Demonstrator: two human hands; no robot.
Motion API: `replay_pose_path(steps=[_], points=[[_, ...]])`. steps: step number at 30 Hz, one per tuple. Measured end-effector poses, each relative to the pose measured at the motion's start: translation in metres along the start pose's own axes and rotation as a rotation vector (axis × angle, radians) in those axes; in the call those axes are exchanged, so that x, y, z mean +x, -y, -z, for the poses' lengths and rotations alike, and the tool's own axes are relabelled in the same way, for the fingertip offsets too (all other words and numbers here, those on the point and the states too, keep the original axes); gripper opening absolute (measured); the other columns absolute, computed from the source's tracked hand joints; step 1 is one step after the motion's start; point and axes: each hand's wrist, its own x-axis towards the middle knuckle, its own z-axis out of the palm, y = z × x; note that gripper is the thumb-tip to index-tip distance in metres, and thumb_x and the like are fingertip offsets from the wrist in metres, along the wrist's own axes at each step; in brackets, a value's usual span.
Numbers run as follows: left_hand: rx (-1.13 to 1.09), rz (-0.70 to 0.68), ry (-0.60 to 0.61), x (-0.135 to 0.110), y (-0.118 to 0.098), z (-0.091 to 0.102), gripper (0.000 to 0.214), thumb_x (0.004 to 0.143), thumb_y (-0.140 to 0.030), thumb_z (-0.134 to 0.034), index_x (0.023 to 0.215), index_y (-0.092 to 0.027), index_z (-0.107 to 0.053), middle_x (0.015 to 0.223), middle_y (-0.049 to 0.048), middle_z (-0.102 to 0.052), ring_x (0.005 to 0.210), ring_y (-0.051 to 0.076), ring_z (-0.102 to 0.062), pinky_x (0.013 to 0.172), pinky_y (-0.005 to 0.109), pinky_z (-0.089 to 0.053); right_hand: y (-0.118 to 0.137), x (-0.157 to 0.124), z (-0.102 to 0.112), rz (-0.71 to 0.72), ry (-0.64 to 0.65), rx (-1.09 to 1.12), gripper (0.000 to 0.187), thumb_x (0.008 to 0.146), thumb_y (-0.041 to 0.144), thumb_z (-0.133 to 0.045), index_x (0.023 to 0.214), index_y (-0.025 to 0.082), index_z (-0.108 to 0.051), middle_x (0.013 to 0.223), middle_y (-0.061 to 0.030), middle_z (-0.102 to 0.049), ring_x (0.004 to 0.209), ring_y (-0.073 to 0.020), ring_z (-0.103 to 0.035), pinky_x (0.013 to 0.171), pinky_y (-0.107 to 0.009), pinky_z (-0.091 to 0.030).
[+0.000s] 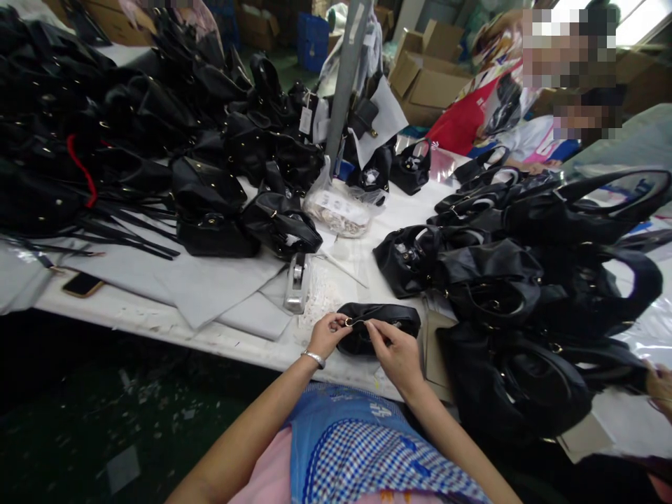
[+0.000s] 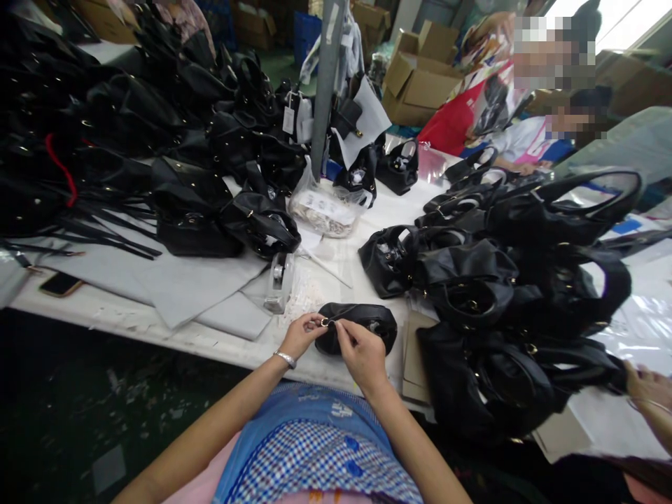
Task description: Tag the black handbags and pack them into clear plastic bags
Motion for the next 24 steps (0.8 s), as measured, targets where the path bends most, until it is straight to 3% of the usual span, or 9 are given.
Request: replay_pose_path(steps=[9,14,17,20,24], points=[[0.001,-0.054,-0.021,0.002,0.005,-0.002,0.023,0.069,-0.019,-0.073,0.091,-0.014,-0.071,0.083,0.0051,-0.068,0.072,0.014,-0.062,0.071,0.026,-0.049,-0.007,-0.001,-0.011,-0.057,0.070,-0.043,0.026,0.092,0.037,-0.052,0.096,0.023,-0.073,0.093,-0.0042,-0.075,0.080,-0.0202,-0.069,0.073,-0.027,-0.049],[0.231,-0.214,-0.086,0.002,0.002,0.000,0.007,0.076,-0.024,-0.070,0.081,-0.019,-0.073,0.082,0.0047,-0.069,0.078,0.017,-0.063,0.071,0.027,-0.051,-0.011,-0.002,-0.016,-0.172,0.159,-0.054,0.029,0.090,0.041,-0.053,0.093,0.022,-0.074,0.072,-0.0026,-0.071,0.062,-0.0178,-0.063,0.059,-0.026,-0.042],[0.363,-0.270,-0.074,-0.003,-0.005,0.006,0.007,0.081,-0.025,-0.066,0.080,-0.021,-0.072,0.081,0.0036,-0.067,0.077,0.016,-0.062,0.067,0.026,-0.051,-0.012,-0.002,-0.015,-0.288,0.221,0.127,0.039,0.091,0.048,-0.048,0.092,0.019,-0.074,0.059,-0.0011,-0.063,0.055,-0.0157,-0.057,0.056,-0.026,-0.041],[0.359,-0.278,-0.054,-0.013,-0.014,0.017,0.011,0.084,-0.027,-0.061,0.083,-0.020,-0.070,0.093,0.0057,-0.064,0.087,0.017,-0.062,0.063,0.023,-0.052,-0.013,-0.006,-0.008,-0.415,0.303,0.389,0.048,0.093,0.053,-0.041,0.106,0.017,-0.069,0.059,-0.0006,-0.061,0.058,-0.0154,-0.057,0.059,-0.026,-0.044],[0.249,-0.220,-0.067,-0.030,-0.028,0.028,0.017,0.087,-0.033,-0.058,0.085,-0.019,-0.068,0.106,0.0081,-0.062,0.096,0.019,-0.062,0.065,0.023,-0.055,-0.015,-0.020,0.002,-0.446,0.451,0.738,0.051,0.084,0.047,-0.062,0.127,0.021,-0.054,0.101,-0.0076,-0.069,0.093,-0.0187,-0.064,0.082,-0.031,-0.050]])
